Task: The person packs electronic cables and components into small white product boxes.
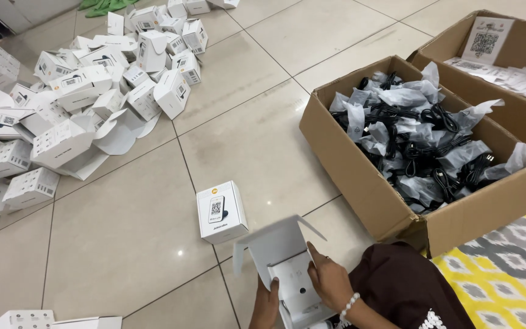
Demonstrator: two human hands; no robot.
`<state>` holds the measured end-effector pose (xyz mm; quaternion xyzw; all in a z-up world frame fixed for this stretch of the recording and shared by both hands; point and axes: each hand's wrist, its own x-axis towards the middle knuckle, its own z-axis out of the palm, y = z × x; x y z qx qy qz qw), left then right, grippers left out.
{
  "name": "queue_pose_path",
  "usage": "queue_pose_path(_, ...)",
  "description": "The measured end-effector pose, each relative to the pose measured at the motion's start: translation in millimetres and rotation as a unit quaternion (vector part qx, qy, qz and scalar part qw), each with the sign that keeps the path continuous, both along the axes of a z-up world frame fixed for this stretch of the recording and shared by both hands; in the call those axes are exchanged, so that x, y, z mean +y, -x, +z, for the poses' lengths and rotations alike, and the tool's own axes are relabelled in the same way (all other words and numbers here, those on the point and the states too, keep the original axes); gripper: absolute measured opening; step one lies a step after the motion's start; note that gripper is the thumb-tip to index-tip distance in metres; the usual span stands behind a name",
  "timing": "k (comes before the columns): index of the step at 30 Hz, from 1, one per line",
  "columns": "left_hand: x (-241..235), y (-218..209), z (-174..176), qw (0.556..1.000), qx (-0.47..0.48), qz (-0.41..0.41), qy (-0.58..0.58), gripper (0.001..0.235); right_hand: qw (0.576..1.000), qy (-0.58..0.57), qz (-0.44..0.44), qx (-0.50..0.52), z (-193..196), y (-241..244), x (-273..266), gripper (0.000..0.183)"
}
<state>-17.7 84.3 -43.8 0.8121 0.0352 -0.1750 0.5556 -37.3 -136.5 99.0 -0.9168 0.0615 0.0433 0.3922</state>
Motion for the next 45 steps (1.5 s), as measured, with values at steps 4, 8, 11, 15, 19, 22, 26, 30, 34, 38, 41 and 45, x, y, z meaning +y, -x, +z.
queue_pose_path(4, -10, 14, -3, 0.996, -0.078, -0.007, -0.041, 0.074, 0.996, 0.043, 0.046, -0.068, -124, 23, -3, 0.042)
queue_pose_path(8, -13, 12, 7, 0.949, -0.310, -0.053, 0.003, 0.078, 0.983, 0.068, 0.117, -0.121, -138, 16, -16, 0.035)
queue_pose_path(11, -13, 1, 5, 0.959, -0.259, -0.028, 0.115, 0.082, 0.990, -0.015, 0.096, -0.107, -119, -3, -23, 0.034)
queue_pose_path(15, -5, -14, -36, 0.989, -0.116, 0.014, 0.092, 0.073, 0.995, -0.057, 0.068, -0.050, -97, -16, -28, 0.049)
queue_pose_path(19, 3, -10, -50, 0.996, -0.080, 0.014, -0.030, 0.067, 0.988, 0.009, 0.123, -0.096, -128, -22, -36, 0.019)
queue_pose_path(22, 4, -7, -62, 0.996, -0.088, 0.017, -0.006, 0.065, 0.985, 0.005, 0.116, -0.127, -131, -21, -36, 0.016)
queue_pose_path(26, 2, -5, -69, 0.999, -0.039, 0.022, -0.006, 0.063, 0.965, 0.031, 0.148, -0.216, -132, -22, -43, 0.023)
queue_pose_path(30, -1, -8, -62, 0.998, -0.052, 0.001, -0.044, 0.072, 0.970, 0.006, 0.167, -0.178, -114, -28, -50, 0.019)
queue_pose_path(34, -1, -9, -73, 0.993, -0.119, -0.020, -0.017, 0.077, 0.945, 0.058, 0.201, -0.250, -144, -22, -48, 0.026)
queue_pose_path(38, 18, 14, -98, 0.993, -0.103, -0.037, 0.050, 0.088, 0.992, -0.089, 0.079, -0.034, -121, -15, -41, 0.050)
queue_pose_path(41, 35, 54, -58, 0.991, -0.111, -0.050, 0.059, 0.104, 0.987, -0.095, 0.122, 0.051, -119, -12, -58, 0.080)
queue_pose_path(45, 24, 39, 105, 0.987, -0.126, -0.073, 0.065, 0.127, 0.965, -0.185, 0.184, -0.031, -70, 2, -76, 0.123)
